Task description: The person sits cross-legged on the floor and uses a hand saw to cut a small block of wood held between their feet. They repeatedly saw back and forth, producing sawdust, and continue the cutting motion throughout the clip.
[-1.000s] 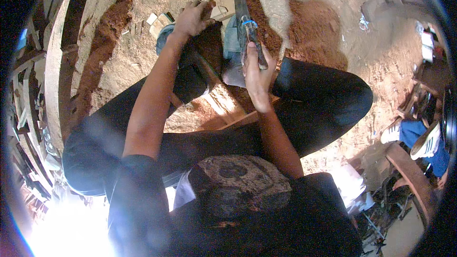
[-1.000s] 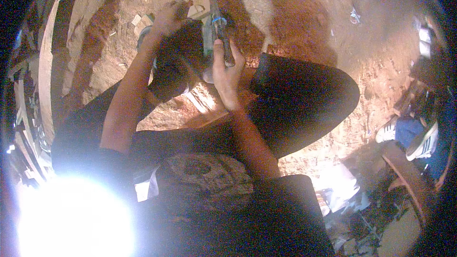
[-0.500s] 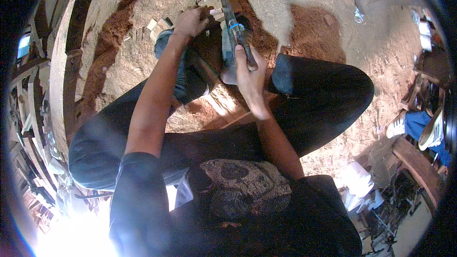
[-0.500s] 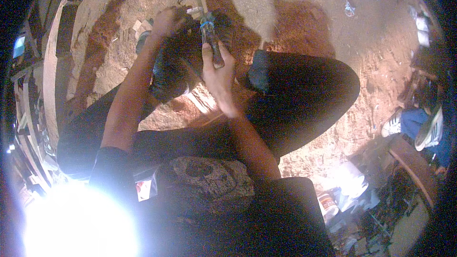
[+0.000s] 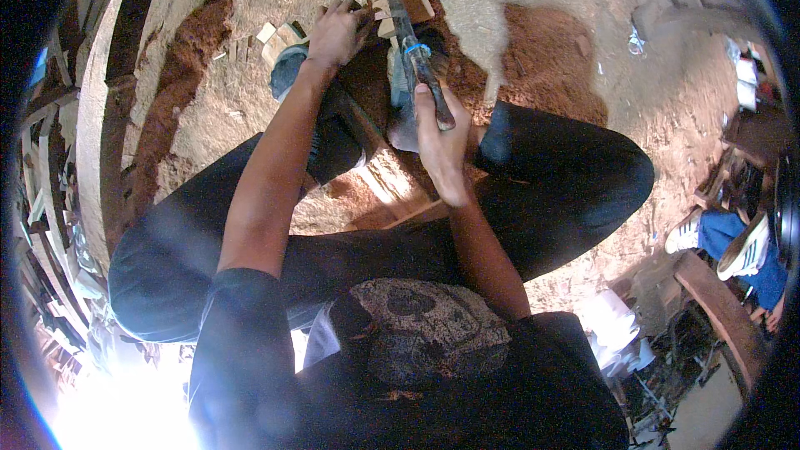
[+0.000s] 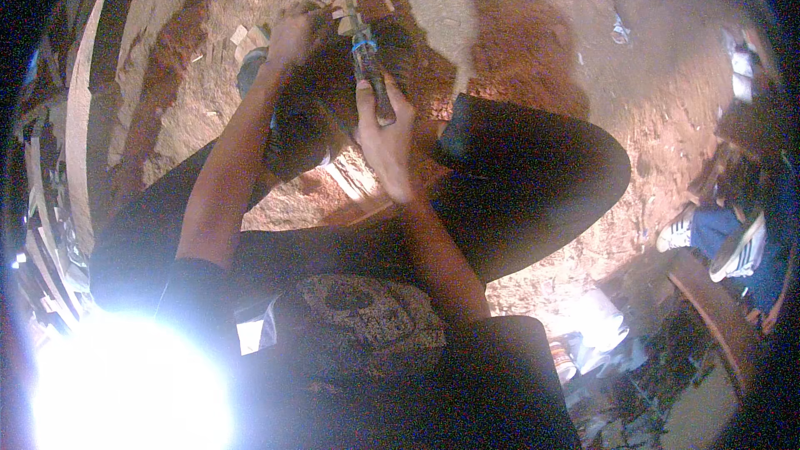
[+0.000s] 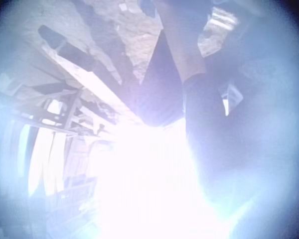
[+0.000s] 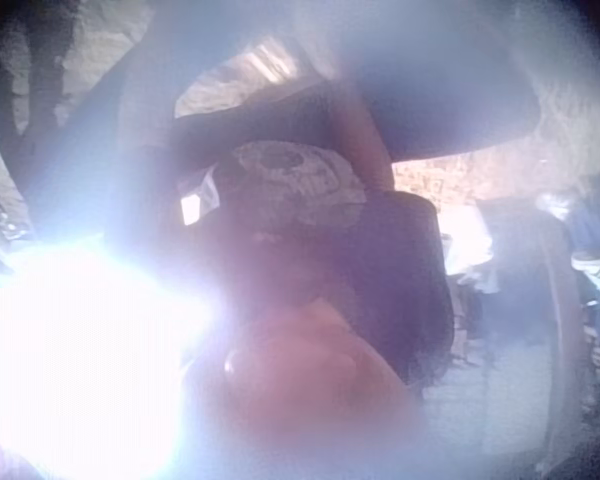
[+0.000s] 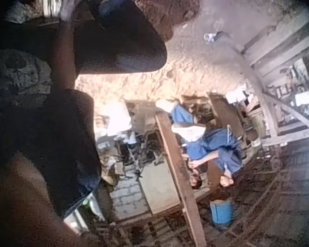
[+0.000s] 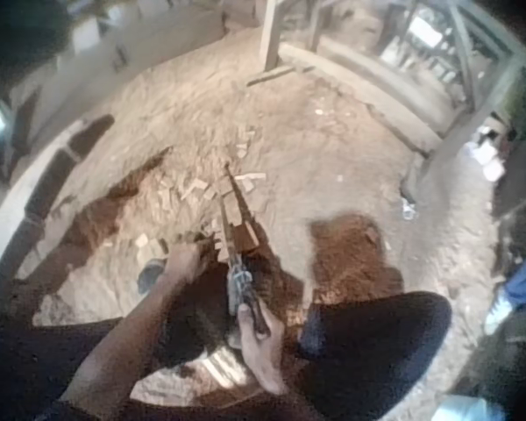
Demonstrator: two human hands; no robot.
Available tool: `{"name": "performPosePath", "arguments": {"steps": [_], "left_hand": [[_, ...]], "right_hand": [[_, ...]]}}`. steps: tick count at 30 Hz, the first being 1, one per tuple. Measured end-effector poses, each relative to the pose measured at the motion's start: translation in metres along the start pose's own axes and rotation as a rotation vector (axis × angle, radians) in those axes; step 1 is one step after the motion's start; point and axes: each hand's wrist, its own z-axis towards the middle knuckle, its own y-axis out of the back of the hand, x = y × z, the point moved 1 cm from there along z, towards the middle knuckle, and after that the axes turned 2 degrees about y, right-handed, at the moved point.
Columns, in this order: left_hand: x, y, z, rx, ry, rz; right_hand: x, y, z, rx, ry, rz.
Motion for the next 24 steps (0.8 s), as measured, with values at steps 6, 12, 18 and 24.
{"name": "performPosePath", "arguments": {"steps": [6, 12, 18, 24], "left_hand": [[-0.002, 0.002, -0.006, -0.029, -0.028, 0.16], [-0.001, 0.0, -0.011, -0.059, -0.093, 0.097], [0.002, -0.001, -0.011, -0.149, -0.071, -0.052], [0.003, -0.003, 0.029, -0.182, 0.452, -0.323]], "right_hand": [[-0.009, -0.003, 0.004, -0.008, 0.103, -0.04], [-0.003, -0.004, -0.001, -0.005, -0.11, 0.101], [-0.007, -0.002, 0.002, 0.004, -0.05, 0.07], [-0.008, -0.001, 0.004, -0.019, -0.098, 0.051]]}}
